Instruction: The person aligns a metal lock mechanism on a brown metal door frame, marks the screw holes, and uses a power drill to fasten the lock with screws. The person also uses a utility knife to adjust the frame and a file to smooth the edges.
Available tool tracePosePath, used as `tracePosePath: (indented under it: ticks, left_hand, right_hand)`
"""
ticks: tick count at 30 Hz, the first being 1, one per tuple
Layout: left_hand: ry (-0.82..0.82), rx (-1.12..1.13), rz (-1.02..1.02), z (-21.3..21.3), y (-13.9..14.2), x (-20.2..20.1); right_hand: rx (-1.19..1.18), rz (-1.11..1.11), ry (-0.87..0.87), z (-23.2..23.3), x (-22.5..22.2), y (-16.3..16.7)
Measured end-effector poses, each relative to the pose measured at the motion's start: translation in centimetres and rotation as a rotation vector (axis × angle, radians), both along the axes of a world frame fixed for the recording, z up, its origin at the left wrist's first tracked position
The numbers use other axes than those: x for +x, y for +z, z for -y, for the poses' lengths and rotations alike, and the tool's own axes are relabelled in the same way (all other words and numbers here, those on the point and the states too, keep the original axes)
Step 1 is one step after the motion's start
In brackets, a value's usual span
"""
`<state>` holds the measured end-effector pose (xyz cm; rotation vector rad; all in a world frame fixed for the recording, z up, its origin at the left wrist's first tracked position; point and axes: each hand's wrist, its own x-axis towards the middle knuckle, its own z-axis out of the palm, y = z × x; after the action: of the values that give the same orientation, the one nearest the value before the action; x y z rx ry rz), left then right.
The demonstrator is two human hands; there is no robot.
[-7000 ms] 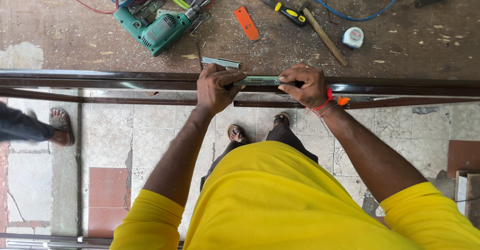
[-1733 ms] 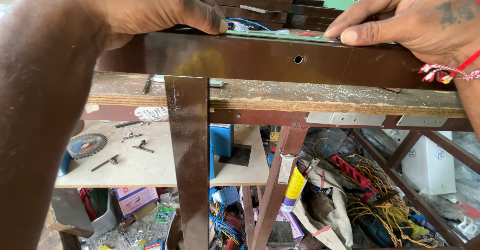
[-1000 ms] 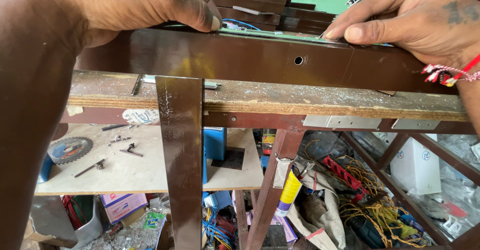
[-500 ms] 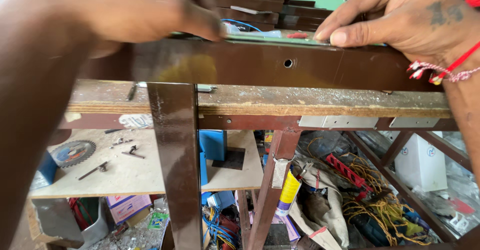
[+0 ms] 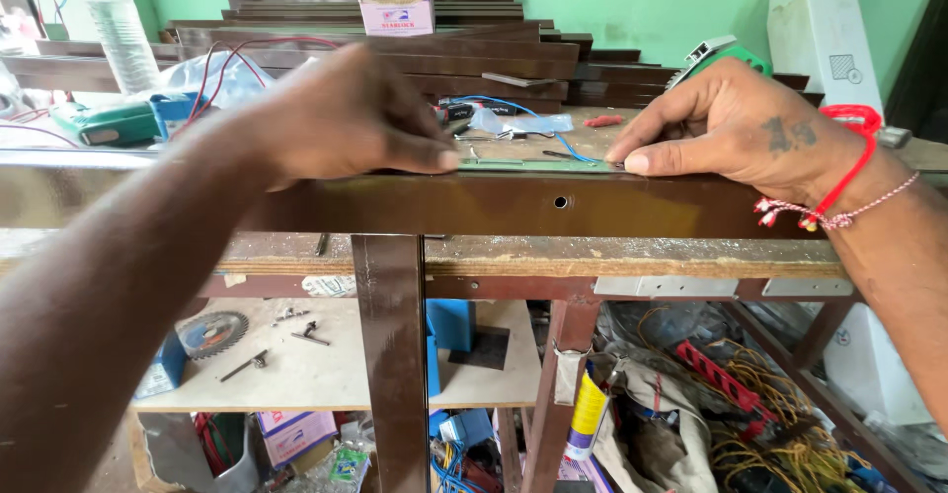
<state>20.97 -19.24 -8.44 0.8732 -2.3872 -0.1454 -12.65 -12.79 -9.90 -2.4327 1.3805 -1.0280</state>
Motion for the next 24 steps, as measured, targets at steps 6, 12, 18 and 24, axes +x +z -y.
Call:
tracePosePath:
  ticks: [6, 12, 18, 24]
  left_hand:
    - [-0.004, 0.143, 0.012, 2.8, -0.9, 1.7]
    - [-0.073, 0.387, -0.078, 2.4, 0.4, 0.7]
    - [-0.22, 0.235, -0.063, 4.4, -0.4, 0.2]
    - [-0.225, 0.315, -0.043, 4.1, -1.5, 0.5]
  right_hand:
    - [0.23, 0.055, -0.154, 1.2, -1.4, -0.5]
    - [0.167, 0.023, 0.079, 0.8, -0.2, 0.1]
    - [0.13, 0.049, 0.064, 2.1, -0.5, 0.4]
    - [0.245, 0.087, 0.037, 2.1, 0.9, 0.6]
